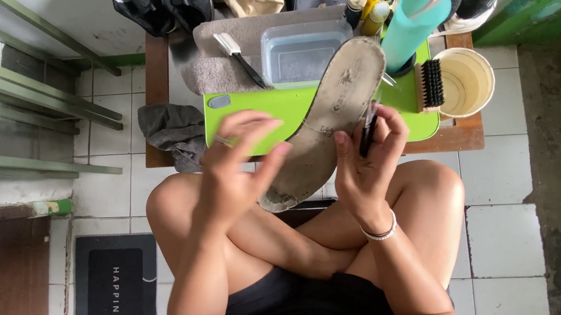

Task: Trimming the edges of a shoe insole using a pair of small scissors to achieve the desired shape.

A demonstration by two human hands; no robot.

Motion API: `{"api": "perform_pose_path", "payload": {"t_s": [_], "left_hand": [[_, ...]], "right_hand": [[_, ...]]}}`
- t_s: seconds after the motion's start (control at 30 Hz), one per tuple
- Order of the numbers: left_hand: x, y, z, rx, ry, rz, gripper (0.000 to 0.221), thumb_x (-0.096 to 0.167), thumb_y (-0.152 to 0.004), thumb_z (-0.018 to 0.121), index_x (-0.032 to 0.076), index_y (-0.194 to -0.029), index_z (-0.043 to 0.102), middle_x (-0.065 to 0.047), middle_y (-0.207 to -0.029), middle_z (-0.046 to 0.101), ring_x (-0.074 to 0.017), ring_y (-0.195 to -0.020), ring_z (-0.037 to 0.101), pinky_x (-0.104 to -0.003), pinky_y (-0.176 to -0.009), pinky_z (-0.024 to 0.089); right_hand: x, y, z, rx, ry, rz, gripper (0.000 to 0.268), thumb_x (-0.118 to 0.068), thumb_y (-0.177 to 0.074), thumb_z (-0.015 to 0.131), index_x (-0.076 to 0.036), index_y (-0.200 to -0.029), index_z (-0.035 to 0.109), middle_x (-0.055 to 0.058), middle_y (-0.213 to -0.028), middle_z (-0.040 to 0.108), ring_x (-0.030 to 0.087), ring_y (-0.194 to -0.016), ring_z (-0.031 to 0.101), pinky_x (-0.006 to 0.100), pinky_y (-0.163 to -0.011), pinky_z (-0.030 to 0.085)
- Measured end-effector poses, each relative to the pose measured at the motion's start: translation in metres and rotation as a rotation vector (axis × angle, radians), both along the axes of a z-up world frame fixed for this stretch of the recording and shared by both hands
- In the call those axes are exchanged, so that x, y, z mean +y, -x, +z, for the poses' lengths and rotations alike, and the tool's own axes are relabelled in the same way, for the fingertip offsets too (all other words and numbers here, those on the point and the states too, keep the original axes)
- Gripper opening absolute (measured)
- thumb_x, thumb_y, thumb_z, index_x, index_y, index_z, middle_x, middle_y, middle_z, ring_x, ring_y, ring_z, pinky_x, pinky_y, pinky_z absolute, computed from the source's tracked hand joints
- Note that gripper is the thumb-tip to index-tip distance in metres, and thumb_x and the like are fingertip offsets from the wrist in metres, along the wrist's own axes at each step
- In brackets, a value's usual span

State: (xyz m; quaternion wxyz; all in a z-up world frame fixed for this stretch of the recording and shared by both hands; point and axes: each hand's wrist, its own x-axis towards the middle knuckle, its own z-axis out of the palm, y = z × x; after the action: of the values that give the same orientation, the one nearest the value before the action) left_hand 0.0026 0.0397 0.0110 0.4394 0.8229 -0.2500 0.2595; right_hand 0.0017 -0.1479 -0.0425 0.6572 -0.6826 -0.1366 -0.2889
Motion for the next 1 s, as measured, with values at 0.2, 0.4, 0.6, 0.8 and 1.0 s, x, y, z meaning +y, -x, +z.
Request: {"api": "perform_pose_path", "payload": {"t_s": [0.2, 0.4, 0.6, 0.8, 1.0], "left_hand": [[-0.035, -0.007, -0.044, -0.149, -0.053, 0.081, 0.035, 0.015, -0.092, 0.081, 0.012, -0.125, 0.073, -0.012, -0.123, 0.065, -0.0235, -0.092, 0.073, -0.035, -0.081, 0.064], [-0.025, -0.009, -0.042, -0.223, -0.163, 0.167, 0.012, 0.005, -0.098, 0.068, 0.010, -0.108, 0.073, -0.009, -0.110, 0.073, -0.0239, -0.092, 0.076, -0.034, -0.080, 0.064], [-0.025, -0.012, -0.034, -0.013, 0.148, 0.140, 0.012, 0.010, -0.107, 0.052, 0.006, -0.106, 0.063, -0.008, -0.095, 0.067, -0.0252, -0.082, 0.071, -0.035, -0.075, 0.060], [-0.023, -0.010, -0.033, 0.227, 0.444, -0.002, 0.016, 0.016, -0.111, 0.042, 0.005, -0.105, 0.054, -0.010, -0.090, 0.068, -0.0182, -0.080, 0.069, -0.029, -0.070, 0.058], [-0.018, -0.013, -0.035, 0.319, 0.466, -0.042, 0.017, 0.017, -0.112, 0.039, 0.006, -0.105, 0.050, -0.013, -0.089, 0.069, -0.0206, -0.083, 0.071, -0.029, -0.070, 0.057]], "right_hand": [[0.015, 0.008, 0.009, 0.020, 0.043, -0.008, 0.054, 0.008, -0.102, 0.062, 0.002, -0.145, 0.030, 0.004, -0.083, 0.039, 0.011, -0.071, 0.049, 0.025, -0.069, 0.039], [0.015, 0.004, 0.001, 0.015, 0.040, 0.021, 0.051, 0.008, -0.103, 0.060, 0.003, -0.144, 0.030, 0.005, -0.081, 0.040, 0.011, -0.066, 0.043, 0.026, -0.067, 0.037], [0.021, 0.004, -0.008, 0.020, 0.004, 0.016, 0.049, 0.007, -0.103, 0.058, 0.003, -0.143, 0.031, 0.003, -0.082, 0.042, 0.008, -0.067, 0.041, 0.025, -0.067, 0.035], [0.025, 0.006, 0.000, 0.019, 0.000, -0.015, 0.049, 0.007, -0.103, 0.060, 0.004, -0.143, 0.032, 0.005, -0.086, 0.046, 0.011, -0.069, 0.046, 0.026, -0.069, 0.037], [0.023, 0.007, -0.003, 0.021, 0.001, 0.005, 0.050, 0.005, -0.103, 0.060, 0.002, -0.144, 0.031, 0.012, -0.099, 0.055, 0.014, -0.077, 0.054, 0.028, -0.076, 0.043]]}}
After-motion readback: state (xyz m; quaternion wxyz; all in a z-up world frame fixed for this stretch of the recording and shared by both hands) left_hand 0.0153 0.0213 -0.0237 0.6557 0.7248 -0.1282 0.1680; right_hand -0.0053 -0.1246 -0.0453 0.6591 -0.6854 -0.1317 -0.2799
